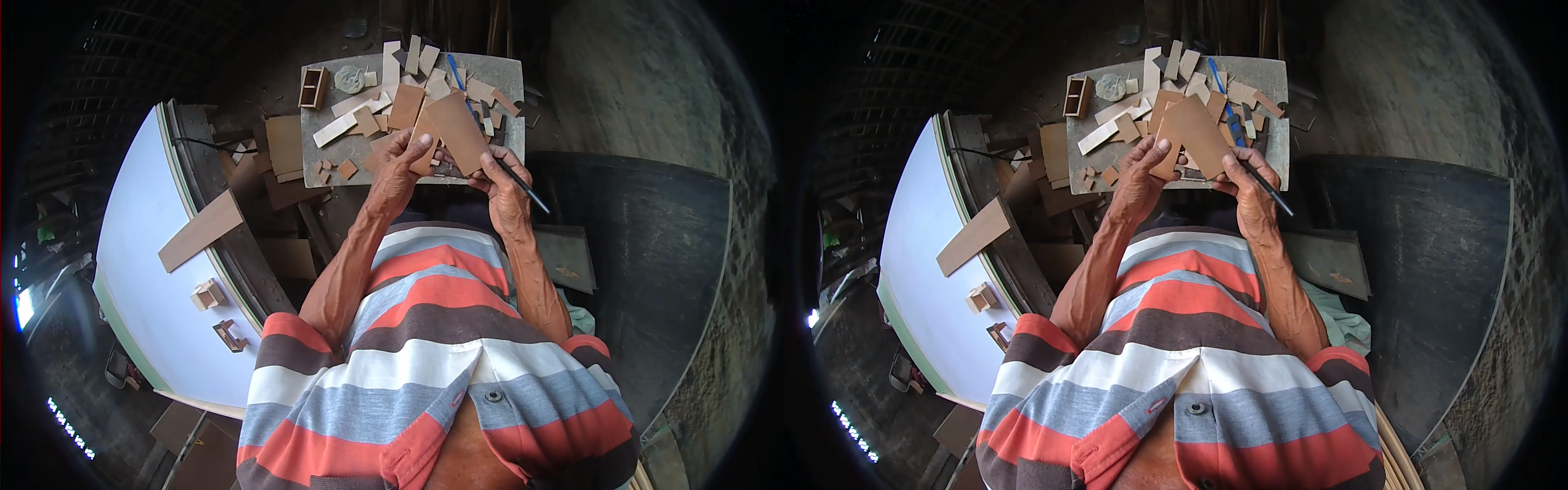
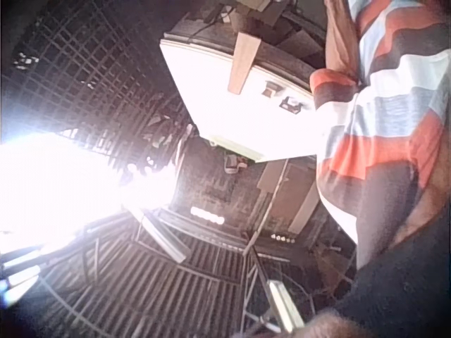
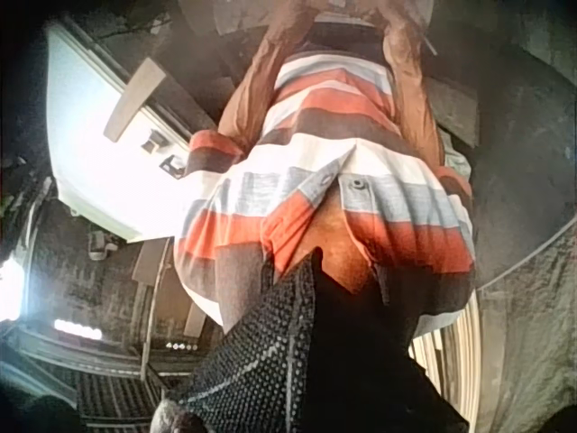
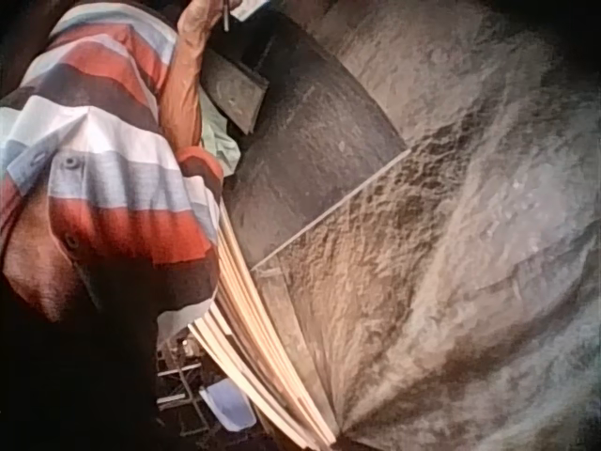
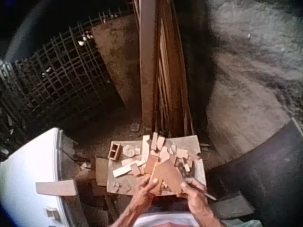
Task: The person holds small wooden pieces and uses a pen-like tool to mark and carve them. They repeatedly pick up pieces, mark lines, and scrape or carve along edges, then place the pieces back on the table among other wood scraps.
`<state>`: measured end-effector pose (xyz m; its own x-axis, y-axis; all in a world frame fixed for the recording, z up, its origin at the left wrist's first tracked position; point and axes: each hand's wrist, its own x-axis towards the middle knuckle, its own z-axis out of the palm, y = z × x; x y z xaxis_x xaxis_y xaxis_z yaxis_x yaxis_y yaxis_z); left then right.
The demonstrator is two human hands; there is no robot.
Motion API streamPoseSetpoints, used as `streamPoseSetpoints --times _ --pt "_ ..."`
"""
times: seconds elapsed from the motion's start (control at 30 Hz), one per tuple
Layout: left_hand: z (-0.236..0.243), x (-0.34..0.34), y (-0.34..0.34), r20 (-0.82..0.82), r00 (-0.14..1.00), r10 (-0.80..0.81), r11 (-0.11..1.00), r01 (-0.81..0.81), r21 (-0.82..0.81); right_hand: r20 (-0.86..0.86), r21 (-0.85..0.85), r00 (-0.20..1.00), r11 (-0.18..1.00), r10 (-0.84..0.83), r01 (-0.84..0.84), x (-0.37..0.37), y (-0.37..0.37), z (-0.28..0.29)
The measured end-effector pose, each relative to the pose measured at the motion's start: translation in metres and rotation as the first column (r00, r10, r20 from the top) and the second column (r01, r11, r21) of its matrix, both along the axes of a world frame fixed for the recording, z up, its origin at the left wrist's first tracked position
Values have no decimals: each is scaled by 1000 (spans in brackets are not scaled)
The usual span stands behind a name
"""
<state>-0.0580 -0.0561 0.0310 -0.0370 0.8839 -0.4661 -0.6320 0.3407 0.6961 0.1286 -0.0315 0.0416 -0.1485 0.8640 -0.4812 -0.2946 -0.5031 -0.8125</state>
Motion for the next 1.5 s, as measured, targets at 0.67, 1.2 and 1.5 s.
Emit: streamPoseSetpoints --times 0.67,1.2,1.5 --pt "0 8 2 -318 946 -70 993 95 66 491 262 843 885 220 -384 -15 12 -4" --pt "-13 2 3 176 983 -51 998 42 54 219 74 965 984 145 -164 -16 -7 2" --pt "-15 -2 3 109 992 -71 989 56 135 316 177 945 974 82 -143 -15 -7 -12"
